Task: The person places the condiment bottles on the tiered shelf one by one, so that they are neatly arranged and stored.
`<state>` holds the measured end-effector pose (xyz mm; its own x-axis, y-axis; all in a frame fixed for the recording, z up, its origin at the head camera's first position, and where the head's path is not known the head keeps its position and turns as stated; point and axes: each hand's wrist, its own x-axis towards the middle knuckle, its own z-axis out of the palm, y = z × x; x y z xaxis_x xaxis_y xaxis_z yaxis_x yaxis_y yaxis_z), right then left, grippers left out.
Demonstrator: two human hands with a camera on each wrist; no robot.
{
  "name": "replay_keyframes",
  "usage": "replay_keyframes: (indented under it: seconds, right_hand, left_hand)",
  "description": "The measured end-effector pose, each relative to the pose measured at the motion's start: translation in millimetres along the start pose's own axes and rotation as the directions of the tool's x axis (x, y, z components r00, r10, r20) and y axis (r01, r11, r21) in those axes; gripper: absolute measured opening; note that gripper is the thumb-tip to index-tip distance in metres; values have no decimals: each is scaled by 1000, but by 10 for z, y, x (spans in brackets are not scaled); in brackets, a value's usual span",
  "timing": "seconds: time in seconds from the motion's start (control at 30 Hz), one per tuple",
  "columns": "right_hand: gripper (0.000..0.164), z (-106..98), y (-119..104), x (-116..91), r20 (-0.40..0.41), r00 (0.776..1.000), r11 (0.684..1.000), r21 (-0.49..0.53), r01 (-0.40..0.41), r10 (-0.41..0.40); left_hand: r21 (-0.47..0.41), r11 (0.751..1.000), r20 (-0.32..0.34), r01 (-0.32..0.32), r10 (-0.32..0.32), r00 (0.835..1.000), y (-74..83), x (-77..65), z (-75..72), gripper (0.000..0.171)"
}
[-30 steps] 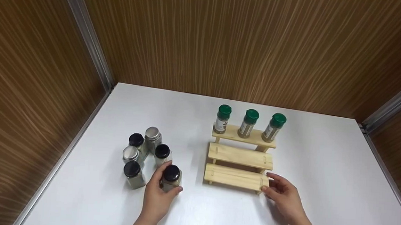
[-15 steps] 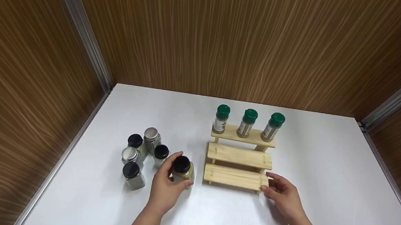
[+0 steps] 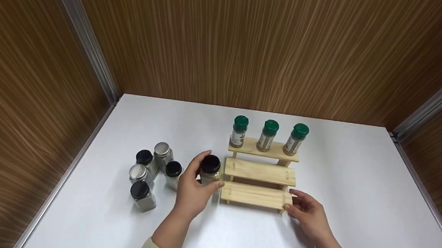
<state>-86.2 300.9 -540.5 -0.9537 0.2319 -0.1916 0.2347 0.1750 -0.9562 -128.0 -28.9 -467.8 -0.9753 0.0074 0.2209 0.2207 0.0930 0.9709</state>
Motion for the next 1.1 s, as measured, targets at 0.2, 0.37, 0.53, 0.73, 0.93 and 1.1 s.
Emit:
replay_keyframes:
  seconds: [0.2,0.37,0.53,0.73,0.93,1.1]
  right_hand:
    - [56,-3,-2,-2,-8,1000,1000,-12,8,-9]
    - [56,2,10,-2,-10,1000,1000,10,20,-20]
    - [55,12,27,2,-15,1000,999,31,25,-24]
    - [55,19,28,5,-11,999,999,25,35,-35]
    - [54,15,29,-5,-8,999,998,42,39,-38]
    - [53,15,30,-5,-9,999,999,32,36,-36]
  left_hand:
    - [13,1000,-19,-27,27,999,71,129,86,81]
    - [16,999,-9,-38,39,999,105,232,187,83]
    - [32,999,-10,-32,32,999,121,320,293,83]
    - [34,999,-18,-25,26,999,93,387,387,84]
    - [31,999,-16,-28,29,999,58,433,470,85]
    - [34,999,-17,-35,36,999,29,457,537,85]
